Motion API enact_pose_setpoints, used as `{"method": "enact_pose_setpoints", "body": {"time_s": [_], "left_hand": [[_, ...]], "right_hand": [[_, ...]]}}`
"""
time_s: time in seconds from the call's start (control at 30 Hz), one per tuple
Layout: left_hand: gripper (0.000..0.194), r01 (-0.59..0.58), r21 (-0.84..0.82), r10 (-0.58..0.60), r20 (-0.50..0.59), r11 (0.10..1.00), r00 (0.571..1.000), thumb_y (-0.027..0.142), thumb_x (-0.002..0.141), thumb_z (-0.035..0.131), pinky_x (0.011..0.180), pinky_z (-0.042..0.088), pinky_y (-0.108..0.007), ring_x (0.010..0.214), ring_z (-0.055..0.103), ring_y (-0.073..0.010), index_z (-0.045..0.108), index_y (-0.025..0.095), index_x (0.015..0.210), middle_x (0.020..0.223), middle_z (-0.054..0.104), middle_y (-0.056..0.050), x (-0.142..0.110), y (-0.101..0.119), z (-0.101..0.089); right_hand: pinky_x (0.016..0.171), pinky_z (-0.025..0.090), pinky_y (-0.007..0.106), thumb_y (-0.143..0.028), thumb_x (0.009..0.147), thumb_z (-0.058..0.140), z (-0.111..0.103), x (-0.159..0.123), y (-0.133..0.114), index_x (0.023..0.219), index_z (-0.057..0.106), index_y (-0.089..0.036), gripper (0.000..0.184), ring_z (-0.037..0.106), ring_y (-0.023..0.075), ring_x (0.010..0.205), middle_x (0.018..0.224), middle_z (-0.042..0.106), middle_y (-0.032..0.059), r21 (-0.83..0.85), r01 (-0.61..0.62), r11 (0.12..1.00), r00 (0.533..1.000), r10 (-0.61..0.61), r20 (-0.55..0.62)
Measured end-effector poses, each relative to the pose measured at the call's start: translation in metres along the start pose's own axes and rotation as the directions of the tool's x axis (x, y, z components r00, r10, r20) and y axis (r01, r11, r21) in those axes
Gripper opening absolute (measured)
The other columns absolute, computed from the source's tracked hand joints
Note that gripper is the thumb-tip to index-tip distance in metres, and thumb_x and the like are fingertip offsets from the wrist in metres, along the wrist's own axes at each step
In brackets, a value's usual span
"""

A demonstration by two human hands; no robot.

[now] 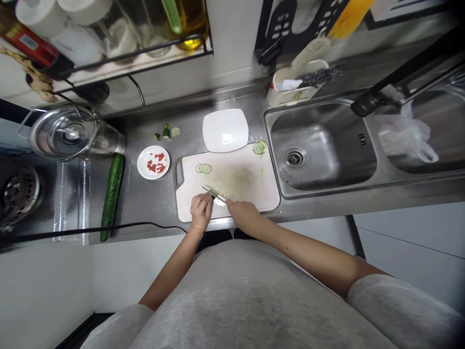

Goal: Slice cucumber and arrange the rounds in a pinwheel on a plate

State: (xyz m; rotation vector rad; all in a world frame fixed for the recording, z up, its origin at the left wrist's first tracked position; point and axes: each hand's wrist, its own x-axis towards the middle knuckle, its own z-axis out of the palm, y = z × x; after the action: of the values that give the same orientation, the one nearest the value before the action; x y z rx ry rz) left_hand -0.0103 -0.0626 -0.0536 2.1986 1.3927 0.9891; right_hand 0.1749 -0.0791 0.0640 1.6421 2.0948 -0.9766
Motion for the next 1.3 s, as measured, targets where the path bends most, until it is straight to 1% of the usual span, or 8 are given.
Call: {"method": "enact_pose_setpoints", "body": {"time_s": [0.2, 0.37, 0.6, 0.73, 0.87, 1.03, 1.3], "left_hand": [[0.016, 0.016, -0.011, -0.016, 0.005, 1.0, 1.0, 0.024, 0.09, 0.053, 0.085, 0.05, -0.038, 0.094, 0.06, -0.0181, 0.067, 0.02, 0.095, 0.092, 0.067, -0.008, 0.001, 0.0, 0.0], [0.017, 0.01, -0.008, -0.01, -0.005, 1.0, 1.0, 0.024, 0.09, 0.052, 0.084, 0.05, -0.037, 0.093, 0.06, -0.018, 0.067, 0.02, 0.096, 0.092, 0.067, -0.008, 0.001, -0.001, 0.0], [0.015, 0.003, -0.026, -0.003, -0.015, 1.0, 1.0, 0.022, 0.089, 0.053, 0.084, 0.051, -0.037, 0.093, 0.061, -0.0179, 0.066, 0.02, 0.095, 0.092, 0.068, -0.008, 0.003, 0.001, 0.0], [0.013, -0.013, -0.041, 0.011, -0.032, 0.999, 0.999, 0.019, 0.088, 0.054, 0.084, 0.051, -0.036, 0.092, 0.061, -0.0173, 0.066, 0.019, 0.094, 0.092, 0.068, -0.007, 0.004, 0.002, -0.001], [0.013, 0.02, -0.021, -0.02, -0.017, 1.0, 1.0, 0.021, 0.089, 0.053, 0.084, 0.051, -0.036, 0.092, 0.061, -0.0172, 0.066, 0.019, 0.093, 0.091, 0.068, -0.007, 0.004, 0.002, -0.001], [0.016, 0.061, -0.052, -0.061, 0.005, 0.997, 0.998, 0.024, 0.09, 0.052, 0.086, 0.05, -0.038, 0.094, 0.061, -0.0182, 0.066, 0.019, 0.094, 0.091, 0.068, -0.008, 0.003, 0.002, -0.001], [0.017, 0.088, -0.056, -0.087, 0.02, 0.995, 0.996, 0.026, 0.09, 0.051, 0.087, 0.05, -0.039, 0.095, 0.061, -0.0183, 0.066, 0.019, 0.094, 0.092, 0.068, -0.008, 0.004, 0.004, -0.002]], "right_hand": [[0.072, 0.05, 0.029, -0.007, 0.091, 0.033, -0.005, 0.005, -0.002, 0.109, 0.054, -0.011, 0.028, 0.068, 0.0234, 0.09, 0.089, 0.07, 0.0158, 0.005, 0.018, 1.0, 1.0, -0.018, 0.002], [0.072, 0.05, 0.029, -0.006, 0.09, 0.037, -0.002, 0.011, -0.001, 0.109, 0.054, -0.011, 0.027, 0.069, 0.0237, 0.088, 0.088, 0.07, 0.0148, 0.007, 0.036, 0.999, 0.999, -0.036, -0.029], [0.072, 0.049, 0.029, -0.006, 0.089, 0.041, 0.0, 0.017, 0.003, 0.11, 0.055, -0.01, 0.026, 0.069, 0.0225, 0.086, 0.088, 0.07, 0.0151, 0.001, 0.042, 0.999, 0.999, -0.042, -0.007], [0.072, 0.049, 0.028, -0.006, 0.089, 0.04, -0.001, 0.02, 0.003, 0.11, 0.055, -0.009, 0.027, 0.068, 0.022, 0.086, 0.086, 0.07, 0.0151, 0.022, 0.062, 0.998, 0.998, -0.061, -0.02], [0.073, 0.05, 0.031, -0.006, 0.089, 0.035, -0.001, 0.022, 0.002, 0.111, 0.057, -0.009, 0.032, 0.068, 0.0231, 0.087, 0.089, 0.07, 0.0151, 0.048, 0.054, 0.997, 0.998, -0.053, -0.027], [0.074, 0.05, 0.035, -0.005, 0.089, 0.034, -0.001, 0.026, 0.002, 0.115, 0.057, -0.01, 0.035, 0.067, 0.025, 0.087, 0.091, 0.069, 0.0165, 0.101, 0.059, 0.993, 0.998, -0.058, -0.016], [0.075, 0.049, 0.034, -0.005, 0.088, 0.034, 0.005, 0.032, 0.006, 0.112, 0.059, -0.01, 0.035, 0.066, 0.025, 0.088, 0.091, 0.069, 0.0161, 0.116, 0.071, 0.991, 0.997, -0.068, -0.024]]}}
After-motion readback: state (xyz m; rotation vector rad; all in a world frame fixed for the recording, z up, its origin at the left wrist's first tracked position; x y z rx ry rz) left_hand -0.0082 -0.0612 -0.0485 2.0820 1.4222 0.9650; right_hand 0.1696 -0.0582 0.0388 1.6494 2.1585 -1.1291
